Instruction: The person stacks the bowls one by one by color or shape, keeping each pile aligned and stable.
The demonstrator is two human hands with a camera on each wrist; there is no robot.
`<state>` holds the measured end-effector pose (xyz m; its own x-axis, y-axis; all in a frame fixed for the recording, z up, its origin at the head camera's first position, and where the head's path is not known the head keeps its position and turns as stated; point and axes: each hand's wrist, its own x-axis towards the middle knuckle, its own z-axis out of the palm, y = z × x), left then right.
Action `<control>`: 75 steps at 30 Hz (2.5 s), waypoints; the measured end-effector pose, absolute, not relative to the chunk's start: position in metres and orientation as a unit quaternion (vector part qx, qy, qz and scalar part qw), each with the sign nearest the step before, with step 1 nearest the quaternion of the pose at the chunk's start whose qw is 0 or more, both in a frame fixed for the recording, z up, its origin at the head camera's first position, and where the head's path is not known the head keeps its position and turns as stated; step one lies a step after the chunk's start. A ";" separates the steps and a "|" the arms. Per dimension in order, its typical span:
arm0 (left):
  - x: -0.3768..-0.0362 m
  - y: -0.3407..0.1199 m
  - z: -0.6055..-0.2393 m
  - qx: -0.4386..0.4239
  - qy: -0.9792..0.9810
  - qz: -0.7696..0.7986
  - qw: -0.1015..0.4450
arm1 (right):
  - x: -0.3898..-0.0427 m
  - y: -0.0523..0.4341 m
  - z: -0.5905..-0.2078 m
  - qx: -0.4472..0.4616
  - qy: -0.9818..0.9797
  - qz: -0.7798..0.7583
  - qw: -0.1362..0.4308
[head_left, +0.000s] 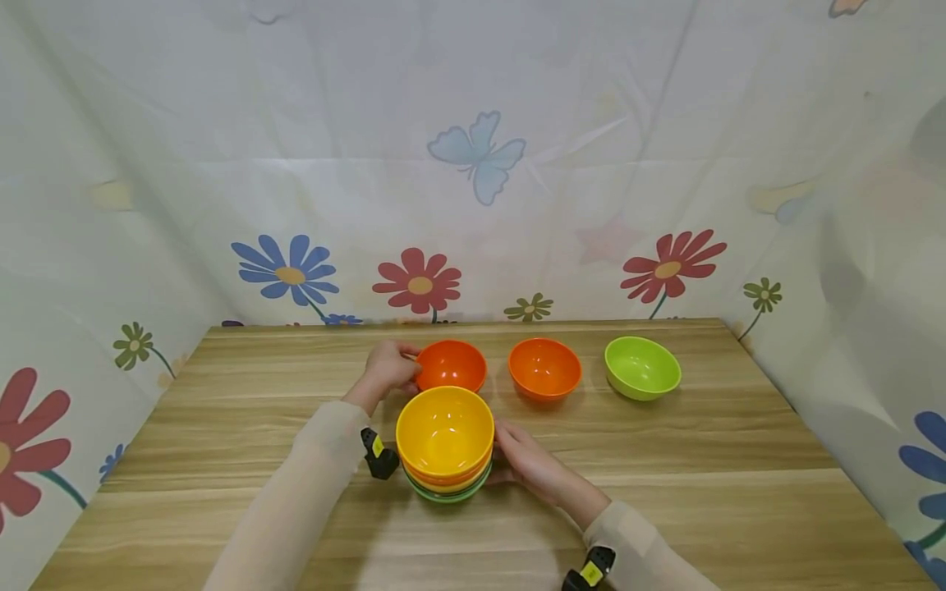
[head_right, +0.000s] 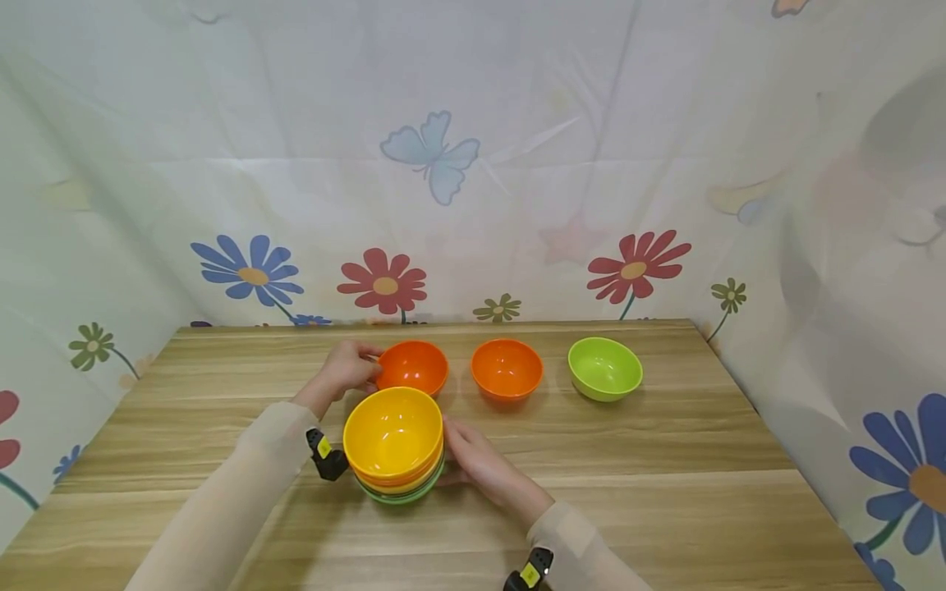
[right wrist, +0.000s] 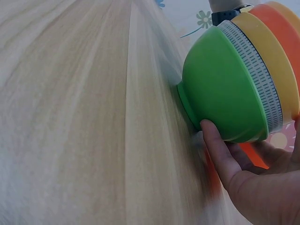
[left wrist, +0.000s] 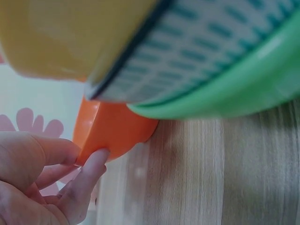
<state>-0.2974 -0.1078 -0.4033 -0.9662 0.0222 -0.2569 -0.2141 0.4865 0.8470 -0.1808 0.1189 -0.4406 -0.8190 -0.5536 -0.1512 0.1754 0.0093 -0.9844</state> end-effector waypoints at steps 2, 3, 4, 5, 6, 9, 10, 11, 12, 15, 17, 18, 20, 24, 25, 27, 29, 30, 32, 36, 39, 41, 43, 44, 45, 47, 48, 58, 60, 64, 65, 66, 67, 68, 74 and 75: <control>-0.297 -0.109 -0.404 -0.056 0.856 0.501 0.114 | -0.181 0.119 -0.440 -0.142 0.659 -0.689 0.265; -0.297 -0.110 -0.404 -0.056 0.856 0.501 0.114 | -0.181 0.119 -0.440 -0.142 0.659 -0.689 0.265; -0.297 -0.110 -0.404 -0.056 0.857 0.499 0.113 | -0.181 0.119 -0.440 -0.143 0.659 -0.689 0.265; -0.297 -0.111 -0.403 -0.057 0.858 0.498 0.113 | -0.181 0.119 -0.440 -0.143 0.659 -0.690 0.264; -0.297 -0.112 -0.403 -0.056 0.859 0.496 0.112 | -0.181 0.119 -0.440 -0.143 0.658 -0.690 0.264; -0.297 -0.115 -0.399 -0.054 0.864 0.489 0.108 | -0.181 0.119 -0.441 -0.143 0.658 -0.690 0.264; -0.297 -0.116 -0.398 -0.051 0.866 0.485 0.107 | -0.181 0.119 -0.441 -0.144 0.658 -0.691 0.263; -0.297 -0.117 -0.397 -0.049 0.868 0.483 0.105 | -0.181 0.119 -0.441 -0.144 0.658 -0.690 0.263; -0.298 -0.119 -0.395 -0.046 0.870 0.480 0.104 | -0.181 0.118 -0.441 -0.144 0.658 -0.690 0.263; -0.297 -0.124 -0.391 -0.040 0.874 0.473 0.100 | -0.182 0.119 -0.442 -0.146 0.659 -0.690 0.263; -0.298 -0.127 -0.388 -0.039 0.878 0.468 0.097 | -0.182 0.119 -0.443 -0.144 0.660 -0.689 0.262; -0.298 -0.129 -0.388 -0.040 0.879 0.465 0.096 | -0.183 0.119 -0.443 -0.144 0.660 -0.689 0.262; -0.298 -0.132 -0.385 -0.040 0.883 0.458 0.093 | -0.183 0.119 -0.443 -0.146 0.658 -0.690 0.264; -0.299 -0.137 -0.380 -0.039 0.891 0.443 0.086 | -0.183 0.119 -0.442 -0.150 0.657 -0.689 0.265; -0.299 -0.137 -0.378 -0.037 0.894 0.438 0.084 | -0.183 0.119 -0.442 -0.151 0.658 -0.689 0.265; -0.299 -0.139 -0.374 -0.035 0.901 0.425 0.082 | -0.182 0.119 -0.440 -0.150 0.659 -0.689 0.263; -0.298 -0.141 -0.371 -0.034 0.907 0.411 0.079 | -0.181 0.119 -0.440 -0.148 0.659 -0.689 0.263; -0.297 -0.142 -0.369 -0.032 0.910 0.405 0.078 | -0.181 0.118 -0.439 -0.148 0.659 -0.689 0.263; -0.296 -0.144 -0.366 -0.028 0.916 0.394 0.075 | -0.181 0.118 -0.439 -0.146 0.657 -0.691 0.262; -0.290 -0.147 -0.358 -0.018 0.925 0.374 0.064 | -0.180 0.118 -0.440 -0.145 0.657 -0.693 0.261; -0.287 -0.149 -0.351 -0.015 0.929 0.363 0.061 | -0.181 0.118 -0.440 -0.146 0.657 -0.692 0.260; -0.286 -0.151 -0.346 -0.015 0.933 0.354 0.061 | -0.181 0.118 -0.440 -0.146 0.658 -0.692 0.259; -0.286 -0.153 -0.343 -0.012 0.937 0.344 0.060 | -0.181 0.118 -0.440 -0.146 0.659 -0.691 0.260; -0.286 -0.155 -0.342 -0.012 0.939 0.340 0.058 | -0.180 0.118 -0.440 -0.146 0.659 -0.690 0.260; -0.286 -0.156 -0.340 -0.010 0.940 0.336 0.057 | -0.180 0.118 -0.440 -0.145 0.659 -0.690 0.260; -0.285 -0.157 -0.337 -0.004 0.943 0.329 0.054 | -0.180 0.118 -0.440 -0.145 0.659 -0.690 0.261; -0.285 -0.158 -0.336 -0.002 0.944 0.326 0.052 | -0.180 0.118 -0.439 -0.145 0.659 -0.691 0.261; -0.281 -0.157 -0.327 0.008 0.951 0.307 0.033 | -0.183 0.118 -0.441 -0.151 0.658 -0.690 0.262; -0.280 -0.156 -0.325 0.012 0.953 0.301 0.027 | -0.184 0.118 -0.441 -0.153 0.658 -0.689 0.262; -0.276 -0.154 -0.319 0.022 0.957 0.289 0.014 | -0.183 0.117 -0.441 -0.151 0.657 -0.690 0.261; -0.275 -0.154 -0.317 0.024 0.957 0.287 0.012 | -0.183 0.117 -0.442 -0.150 0.658 -0.691 0.261; -0.275 -0.153 -0.316 0.024 0.958 0.287 0.011 | -0.183 0.117 -0.442 -0.148 0.658 -0.691 0.260; -0.274 -0.153 -0.314 0.026 0.958 0.287 0.011 | -0.183 0.117 -0.442 -0.147 0.658 -0.692 0.259; -0.273 -0.153 -0.313 0.027 0.957 0.287 0.011 | -0.183 0.117 -0.442 -0.145 0.658 -0.692 0.259; -0.270 -0.151 -0.307 0.034 0.961 0.274 0.009 | -0.182 0.116 -0.443 -0.141 0.660 -0.691 0.257; -0.269 -0.150 -0.306 0.034 0.962 0.272 0.008 | -0.182 0.116 -0.443 -0.141 0.661 -0.691 0.256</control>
